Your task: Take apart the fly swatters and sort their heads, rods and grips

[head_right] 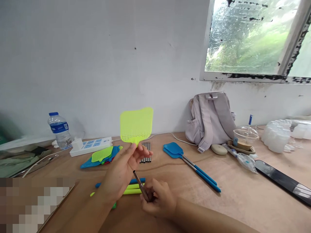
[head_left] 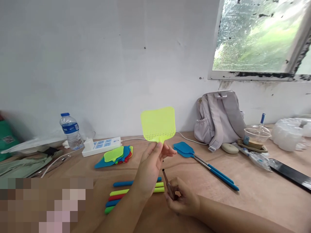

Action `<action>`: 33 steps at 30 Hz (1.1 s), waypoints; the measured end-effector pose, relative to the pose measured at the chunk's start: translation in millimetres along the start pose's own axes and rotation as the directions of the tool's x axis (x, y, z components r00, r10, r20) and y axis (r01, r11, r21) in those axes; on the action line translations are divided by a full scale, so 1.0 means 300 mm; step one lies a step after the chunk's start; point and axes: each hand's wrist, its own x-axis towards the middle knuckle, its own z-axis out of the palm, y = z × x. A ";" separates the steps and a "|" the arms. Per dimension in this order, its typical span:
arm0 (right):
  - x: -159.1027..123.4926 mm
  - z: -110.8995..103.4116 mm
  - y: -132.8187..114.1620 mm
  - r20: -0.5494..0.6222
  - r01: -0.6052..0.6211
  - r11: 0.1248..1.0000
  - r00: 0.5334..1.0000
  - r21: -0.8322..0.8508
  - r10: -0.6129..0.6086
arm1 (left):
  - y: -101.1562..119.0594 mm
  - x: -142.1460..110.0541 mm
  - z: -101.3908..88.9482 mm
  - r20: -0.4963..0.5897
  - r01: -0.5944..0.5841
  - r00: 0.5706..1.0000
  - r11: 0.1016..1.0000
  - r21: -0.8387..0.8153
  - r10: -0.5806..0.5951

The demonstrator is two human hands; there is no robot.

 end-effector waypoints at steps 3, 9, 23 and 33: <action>0.009 0.002 -0.011 0.011 -0.021 0.999 1.000 -0.026 0.022 | 0.037 -0.001 0.011 0.018 0.017 1.000 0.991 -0.133 -0.014; 0.012 0.005 -0.003 0.033 -0.048 0.998 0.998 -0.041 0.049 | 0.075 0.005 0.016 0.057 0.088 0.995 0.964 -0.252 -0.076; 0.007 0.005 0.006 0.079 -0.120 0.993 0.990 -0.005 0.120 | 0.094 0.031 -0.030 0.132 0.212 0.975 0.918 -0.334 -0.177; -0.003 0.012 -0.003 0.121 -0.068 0.997 0.990 -0.026 0.071 | 0.112 0.014 -0.024 0.191 0.241 0.963 0.919 -0.312 -0.188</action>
